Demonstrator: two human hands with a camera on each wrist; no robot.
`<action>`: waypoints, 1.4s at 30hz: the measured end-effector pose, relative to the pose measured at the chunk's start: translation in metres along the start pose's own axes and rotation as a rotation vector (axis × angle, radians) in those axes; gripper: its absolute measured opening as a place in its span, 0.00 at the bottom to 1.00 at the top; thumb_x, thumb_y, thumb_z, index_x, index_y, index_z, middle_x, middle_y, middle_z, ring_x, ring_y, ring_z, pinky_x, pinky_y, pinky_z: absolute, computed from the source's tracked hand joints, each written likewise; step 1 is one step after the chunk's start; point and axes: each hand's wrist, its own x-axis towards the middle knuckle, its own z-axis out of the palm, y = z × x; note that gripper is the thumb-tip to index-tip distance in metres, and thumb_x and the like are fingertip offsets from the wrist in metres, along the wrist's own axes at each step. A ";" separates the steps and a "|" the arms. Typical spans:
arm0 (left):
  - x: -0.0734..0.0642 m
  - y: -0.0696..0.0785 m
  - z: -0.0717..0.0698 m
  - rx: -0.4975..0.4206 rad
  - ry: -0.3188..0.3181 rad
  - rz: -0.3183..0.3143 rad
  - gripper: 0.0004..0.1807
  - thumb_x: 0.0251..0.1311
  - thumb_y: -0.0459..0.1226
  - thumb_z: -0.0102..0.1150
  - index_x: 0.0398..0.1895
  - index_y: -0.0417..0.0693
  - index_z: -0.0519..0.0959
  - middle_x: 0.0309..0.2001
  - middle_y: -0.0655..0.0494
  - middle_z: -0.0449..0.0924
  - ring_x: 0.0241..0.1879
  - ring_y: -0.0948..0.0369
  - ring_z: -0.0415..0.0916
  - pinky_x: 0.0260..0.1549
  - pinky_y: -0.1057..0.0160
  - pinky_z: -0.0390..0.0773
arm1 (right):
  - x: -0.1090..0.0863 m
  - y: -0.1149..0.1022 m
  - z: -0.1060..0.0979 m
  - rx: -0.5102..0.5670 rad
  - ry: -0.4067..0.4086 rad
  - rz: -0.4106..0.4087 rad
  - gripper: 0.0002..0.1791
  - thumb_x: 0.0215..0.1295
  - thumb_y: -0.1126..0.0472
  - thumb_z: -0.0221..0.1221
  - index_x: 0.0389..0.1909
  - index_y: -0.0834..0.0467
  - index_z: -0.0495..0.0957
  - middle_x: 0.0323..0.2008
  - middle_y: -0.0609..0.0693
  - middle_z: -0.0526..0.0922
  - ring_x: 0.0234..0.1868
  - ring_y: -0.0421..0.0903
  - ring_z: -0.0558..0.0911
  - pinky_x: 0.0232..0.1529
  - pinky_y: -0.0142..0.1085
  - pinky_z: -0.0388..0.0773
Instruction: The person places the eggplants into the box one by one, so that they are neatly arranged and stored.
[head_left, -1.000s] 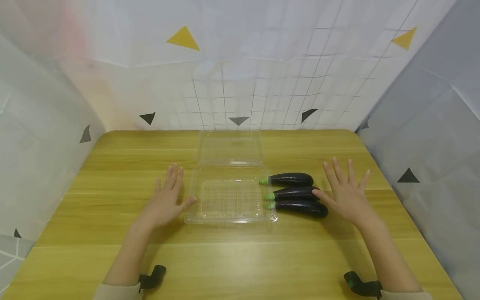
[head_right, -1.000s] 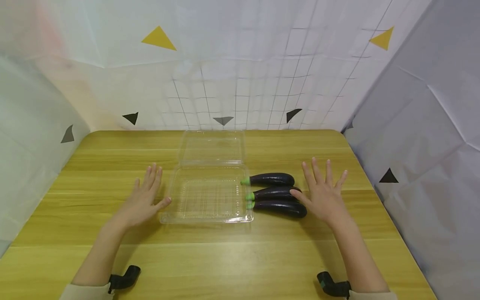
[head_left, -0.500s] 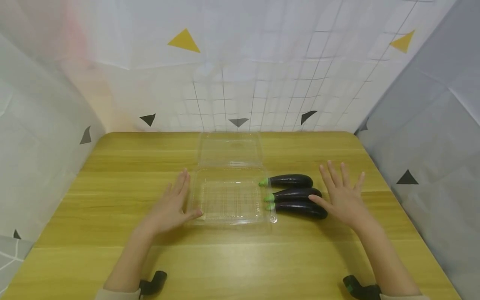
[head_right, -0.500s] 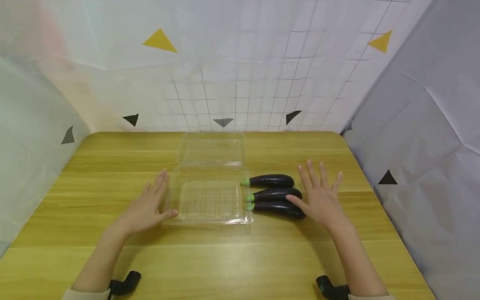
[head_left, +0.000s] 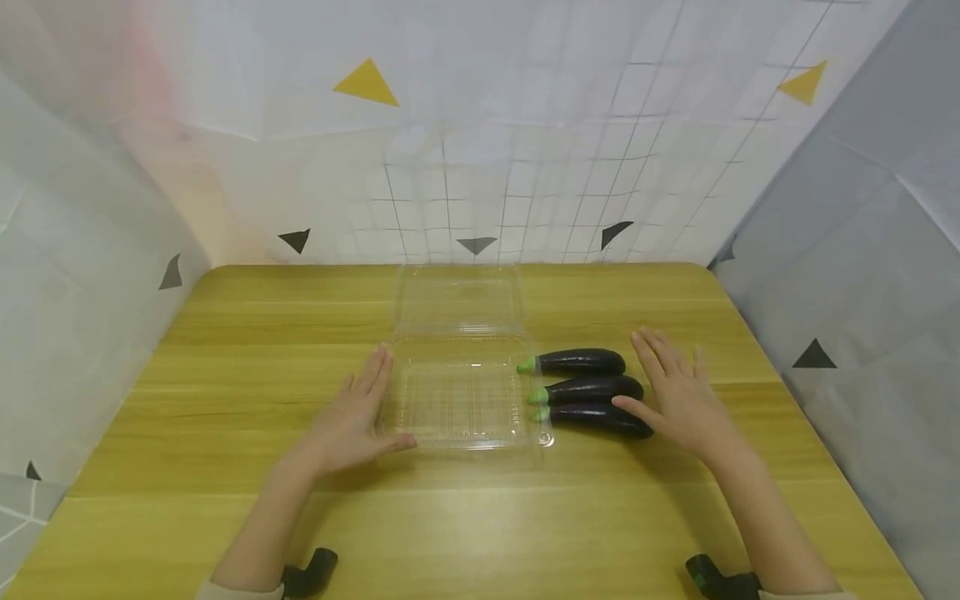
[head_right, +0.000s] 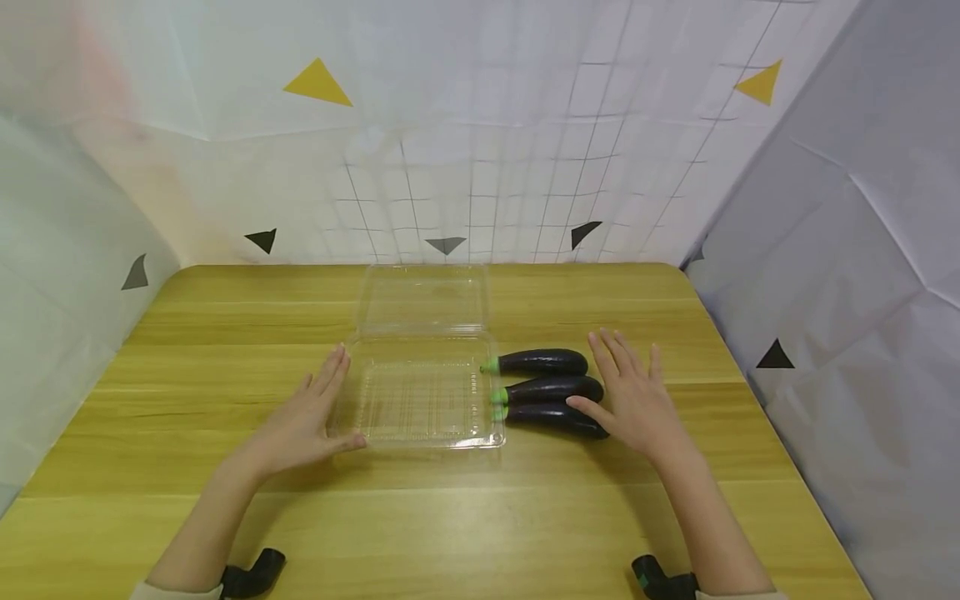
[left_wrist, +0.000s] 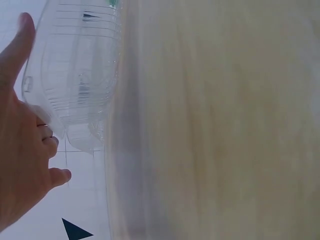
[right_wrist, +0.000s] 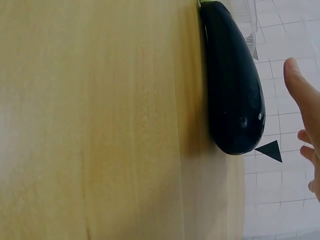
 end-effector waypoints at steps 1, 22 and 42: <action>0.000 0.000 0.000 -0.002 0.000 0.006 0.66 0.51 0.64 0.63 0.76 0.42 0.30 0.76 0.47 0.23 0.74 0.48 0.31 0.68 0.39 0.40 | 0.000 0.000 0.000 0.009 0.010 -0.008 0.53 0.62 0.38 0.60 0.77 0.53 0.40 0.73 0.60 0.51 0.73 0.60 0.49 0.67 0.65 0.32; -0.004 0.008 0.002 -0.030 -0.016 -0.010 0.66 0.51 0.64 0.62 0.75 0.37 0.31 0.76 0.44 0.22 0.74 0.49 0.27 0.68 0.40 0.41 | -0.003 -0.004 0.003 0.120 0.287 -0.095 0.50 0.33 0.46 0.79 0.63 0.54 0.72 0.52 0.54 0.77 0.47 0.57 0.78 0.37 0.53 0.78; -0.006 0.009 0.002 -0.042 -0.009 -0.019 0.66 0.52 0.63 0.62 0.75 0.37 0.32 0.76 0.45 0.21 0.74 0.49 0.27 0.68 0.40 0.41 | -0.017 0.003 0.011 0.136 0.294 -0.250 0.35 0.40 0.45 0.75 0.53 0.51 0.79 0.47 0.46 0.79 0.37 0.47 0.81 0.30 0.39 0.76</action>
